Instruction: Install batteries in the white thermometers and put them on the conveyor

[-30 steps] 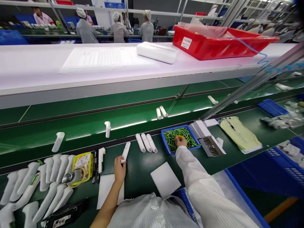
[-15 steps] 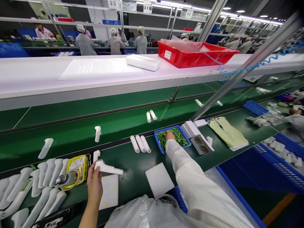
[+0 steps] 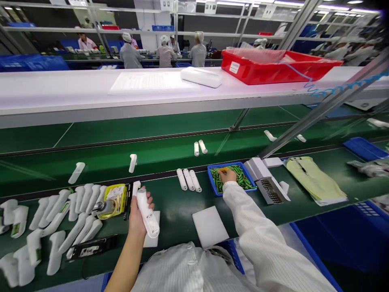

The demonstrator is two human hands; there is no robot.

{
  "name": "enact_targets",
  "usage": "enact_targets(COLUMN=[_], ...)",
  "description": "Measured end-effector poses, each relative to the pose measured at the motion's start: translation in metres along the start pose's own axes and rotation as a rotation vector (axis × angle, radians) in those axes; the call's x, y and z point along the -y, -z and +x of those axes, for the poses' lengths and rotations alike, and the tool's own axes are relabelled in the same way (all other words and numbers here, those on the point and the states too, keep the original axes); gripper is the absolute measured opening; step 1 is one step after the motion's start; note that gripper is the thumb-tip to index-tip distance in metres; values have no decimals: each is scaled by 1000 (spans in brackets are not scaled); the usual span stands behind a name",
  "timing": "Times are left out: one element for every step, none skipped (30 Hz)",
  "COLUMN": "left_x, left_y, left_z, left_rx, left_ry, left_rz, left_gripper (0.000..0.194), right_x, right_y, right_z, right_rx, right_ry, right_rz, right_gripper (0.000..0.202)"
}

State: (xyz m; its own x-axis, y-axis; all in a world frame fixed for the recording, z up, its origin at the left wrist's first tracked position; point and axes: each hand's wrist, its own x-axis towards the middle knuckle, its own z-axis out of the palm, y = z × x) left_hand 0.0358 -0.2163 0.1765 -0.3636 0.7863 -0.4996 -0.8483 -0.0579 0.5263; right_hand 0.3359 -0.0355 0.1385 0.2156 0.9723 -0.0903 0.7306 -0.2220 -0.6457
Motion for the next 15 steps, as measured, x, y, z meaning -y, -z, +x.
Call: enact_targets(left_x=[-2,-5,-7,-9,-11,-12,-13,-14,-16,-17,-18,-20,-22,-24,-26], left_y=[-11,-21,-30,-39,-47,-53,-58,-62,-64,-66,-67,-67,-67,-67,-66], left_z=[-4,-9,-13,-18,-23,-27,-32,-36,-41,-44,-48,-51,-53,-55,-56], left_rx=[51,89,112,121,130,139,146,152,155,157,160,164,164,162,155], left_ry=[25,44,56,63,68,70,68,59,44,26,8,-8,-25,-45,-67], left_rz=[-33,-61,-82,-93,-101,-110,-118,-126,-132,-136,-140,-143,-145,-146,-147], left_gripper=[32,32,32,32,32,31,30,30,29,29,29,29,28,28,28], right_x=[12,25,39,53,67,81,94,107,118,128,135,140,144,145,146], right_y=[2,4,6,9,12,15,18,20,21,21,20,19,17,15,15], right_z=[-11,-24,-39,-57,-77,-97,-117,-137,-155,-171,-185,-196,-205,-211,-215], right_rx=[49,109,167,214,260,307,350,415,525,621,686,711,692,649,599], right_ry=[17,42,74,108,143,173,200,227,246,252,272,316,389,485,587], right_rz=[101,199,291,378,455,523,583,667,811,913,983,1009,967,874,747], right_gripper=[25,27,31,37,42,46,49,49,46,43,39,33,28,22,17])
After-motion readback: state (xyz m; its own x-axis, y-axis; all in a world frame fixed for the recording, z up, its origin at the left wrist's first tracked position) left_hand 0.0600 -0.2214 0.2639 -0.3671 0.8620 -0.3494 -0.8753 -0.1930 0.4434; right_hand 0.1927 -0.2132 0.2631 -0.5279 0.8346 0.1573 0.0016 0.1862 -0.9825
